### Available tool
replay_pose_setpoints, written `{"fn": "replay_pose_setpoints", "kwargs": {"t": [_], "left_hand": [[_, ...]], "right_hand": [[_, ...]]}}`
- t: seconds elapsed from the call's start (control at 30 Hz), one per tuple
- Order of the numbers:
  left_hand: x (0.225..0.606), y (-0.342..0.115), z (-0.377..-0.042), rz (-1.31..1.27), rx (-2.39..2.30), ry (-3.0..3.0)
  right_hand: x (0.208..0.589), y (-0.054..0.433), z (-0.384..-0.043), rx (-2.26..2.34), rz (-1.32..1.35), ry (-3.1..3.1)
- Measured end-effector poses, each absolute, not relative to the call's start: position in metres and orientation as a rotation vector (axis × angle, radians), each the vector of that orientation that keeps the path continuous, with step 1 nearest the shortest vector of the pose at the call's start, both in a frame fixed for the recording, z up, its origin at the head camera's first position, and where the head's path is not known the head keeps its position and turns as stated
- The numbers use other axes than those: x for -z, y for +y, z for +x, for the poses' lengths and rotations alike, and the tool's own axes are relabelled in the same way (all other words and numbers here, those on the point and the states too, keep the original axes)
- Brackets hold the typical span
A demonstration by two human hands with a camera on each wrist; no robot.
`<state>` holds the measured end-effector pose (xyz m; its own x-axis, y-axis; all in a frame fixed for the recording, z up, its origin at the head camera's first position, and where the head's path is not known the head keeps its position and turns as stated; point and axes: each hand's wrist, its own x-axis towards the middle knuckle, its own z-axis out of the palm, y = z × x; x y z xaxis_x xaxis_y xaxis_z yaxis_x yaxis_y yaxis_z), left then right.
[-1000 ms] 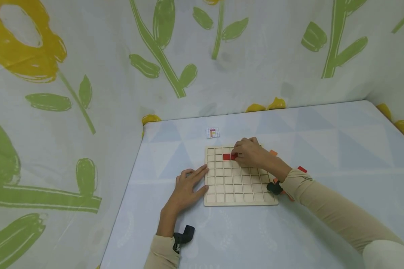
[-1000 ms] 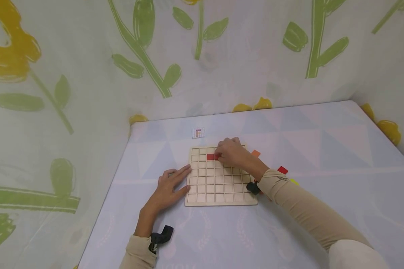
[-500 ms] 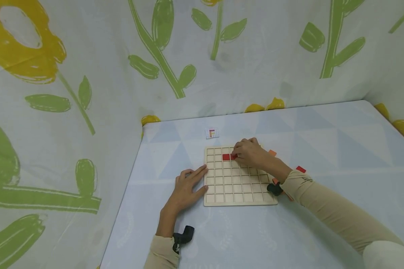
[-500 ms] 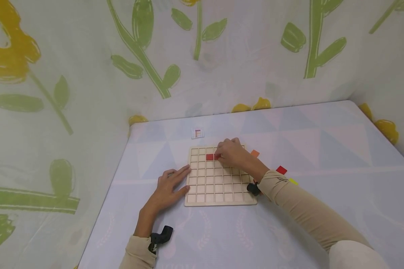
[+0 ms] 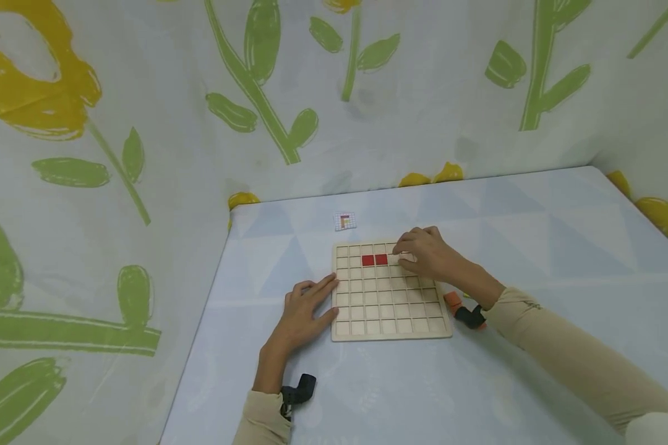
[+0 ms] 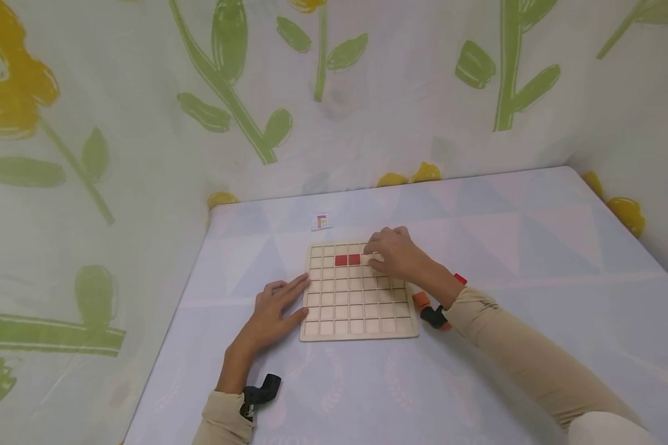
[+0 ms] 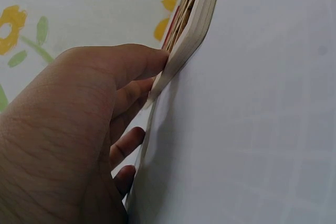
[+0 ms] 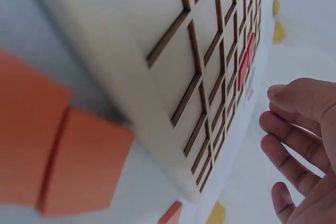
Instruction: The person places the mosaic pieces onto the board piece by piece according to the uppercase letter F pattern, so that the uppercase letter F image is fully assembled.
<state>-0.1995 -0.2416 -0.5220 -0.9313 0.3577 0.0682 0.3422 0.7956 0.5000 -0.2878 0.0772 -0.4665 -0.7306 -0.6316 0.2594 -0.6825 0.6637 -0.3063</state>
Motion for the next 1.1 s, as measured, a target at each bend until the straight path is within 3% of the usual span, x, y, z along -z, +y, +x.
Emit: {"fn": "replay_pose_setpoints", "kwargs": {"t": [1.1], "left_hand": [[0.523, -0.24, -0.197, 0.56, -0.816, 2.968]], "right_hand": [[0.476, 0.172, -0.238, -0.609, 0.862, -2.752]]}}
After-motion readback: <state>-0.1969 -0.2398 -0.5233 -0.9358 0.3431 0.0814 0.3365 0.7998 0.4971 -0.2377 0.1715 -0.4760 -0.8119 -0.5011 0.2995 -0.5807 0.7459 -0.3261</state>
